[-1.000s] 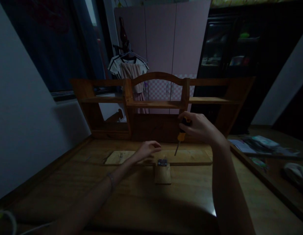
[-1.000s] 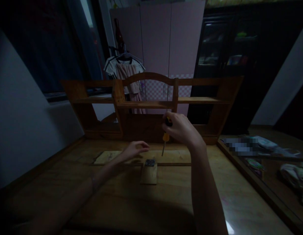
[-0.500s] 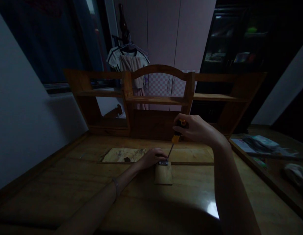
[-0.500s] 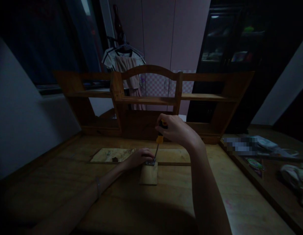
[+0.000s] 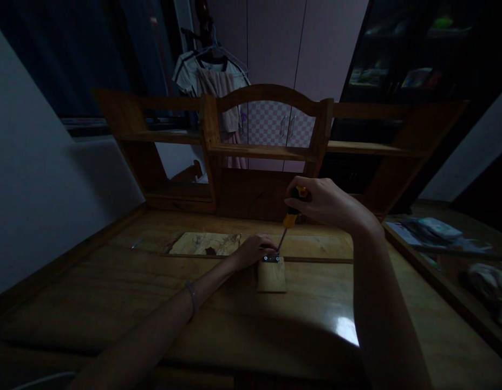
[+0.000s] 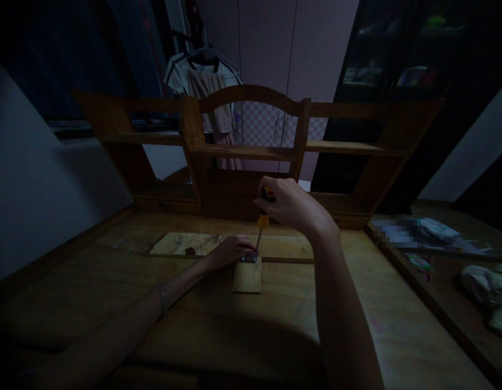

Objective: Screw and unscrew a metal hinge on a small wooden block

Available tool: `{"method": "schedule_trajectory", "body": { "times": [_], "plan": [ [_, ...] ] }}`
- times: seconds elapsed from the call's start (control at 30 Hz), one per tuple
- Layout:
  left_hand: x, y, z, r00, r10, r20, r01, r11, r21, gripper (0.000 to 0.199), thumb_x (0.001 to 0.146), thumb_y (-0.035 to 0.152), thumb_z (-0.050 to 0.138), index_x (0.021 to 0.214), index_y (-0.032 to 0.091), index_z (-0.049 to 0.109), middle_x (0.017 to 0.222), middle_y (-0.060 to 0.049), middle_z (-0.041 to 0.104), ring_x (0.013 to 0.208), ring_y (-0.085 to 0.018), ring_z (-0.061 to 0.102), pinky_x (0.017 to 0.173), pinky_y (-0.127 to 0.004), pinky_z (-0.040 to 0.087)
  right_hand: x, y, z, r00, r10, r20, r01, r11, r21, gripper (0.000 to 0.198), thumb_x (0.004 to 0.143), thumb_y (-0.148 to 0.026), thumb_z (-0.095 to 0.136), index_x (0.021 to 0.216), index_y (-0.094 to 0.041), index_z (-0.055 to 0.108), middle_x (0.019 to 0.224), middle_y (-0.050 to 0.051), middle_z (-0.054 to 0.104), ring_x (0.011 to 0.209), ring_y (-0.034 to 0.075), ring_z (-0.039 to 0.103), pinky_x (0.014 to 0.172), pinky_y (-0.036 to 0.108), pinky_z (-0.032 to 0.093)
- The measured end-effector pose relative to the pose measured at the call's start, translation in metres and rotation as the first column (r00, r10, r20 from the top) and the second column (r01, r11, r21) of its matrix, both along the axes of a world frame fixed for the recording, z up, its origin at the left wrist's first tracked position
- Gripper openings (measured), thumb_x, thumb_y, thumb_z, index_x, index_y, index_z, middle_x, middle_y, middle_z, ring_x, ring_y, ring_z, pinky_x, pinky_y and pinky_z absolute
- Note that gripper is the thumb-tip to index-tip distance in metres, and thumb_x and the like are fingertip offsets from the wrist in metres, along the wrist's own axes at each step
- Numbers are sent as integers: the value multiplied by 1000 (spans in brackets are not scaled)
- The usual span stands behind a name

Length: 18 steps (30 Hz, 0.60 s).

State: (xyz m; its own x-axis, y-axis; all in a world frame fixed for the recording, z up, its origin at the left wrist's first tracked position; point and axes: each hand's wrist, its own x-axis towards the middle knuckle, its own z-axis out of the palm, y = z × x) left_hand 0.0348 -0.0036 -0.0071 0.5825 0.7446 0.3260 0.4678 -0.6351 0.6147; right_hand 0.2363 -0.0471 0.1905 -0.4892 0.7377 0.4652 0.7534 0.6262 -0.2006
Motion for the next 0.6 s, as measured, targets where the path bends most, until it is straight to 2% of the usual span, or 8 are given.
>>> {"method": "schedule_trajectory", "body": {
  "times": [0.2,0.37,0.6],
  "plan": [
    [3,-5,0,999,45,11,-45,998,38,14,85,27,63,91,19,73,91,-4,69,89,-18,61,80,-26,43,-2,1,0,999,-33,6,33,999,1,17,83,-36,61,92,-22,62,77,1,65,70,16,58,58,24,36],
    [4,-8,-1,997,69,17,-70,995,76,13,85,29,64,90,20,72,89,-3,68,89,-18,59,80,-27,43,-5,2,-3,999,-43,0,43,998,48,21,83,-40,62,91,-21,61,74,1,64,69,16,58,58,24,36],
    [3,-14,0,998,49,42,-55,986,159,13,88,28,61,91,19,70,90,-4,64,93,-17,57,83,-27,43,-14,2,-4,1000,-27,-8,27,997,74,27,81,-46,63,90,-20,61,73,1,62,67,15,56,57,24,35]
  ]
}}
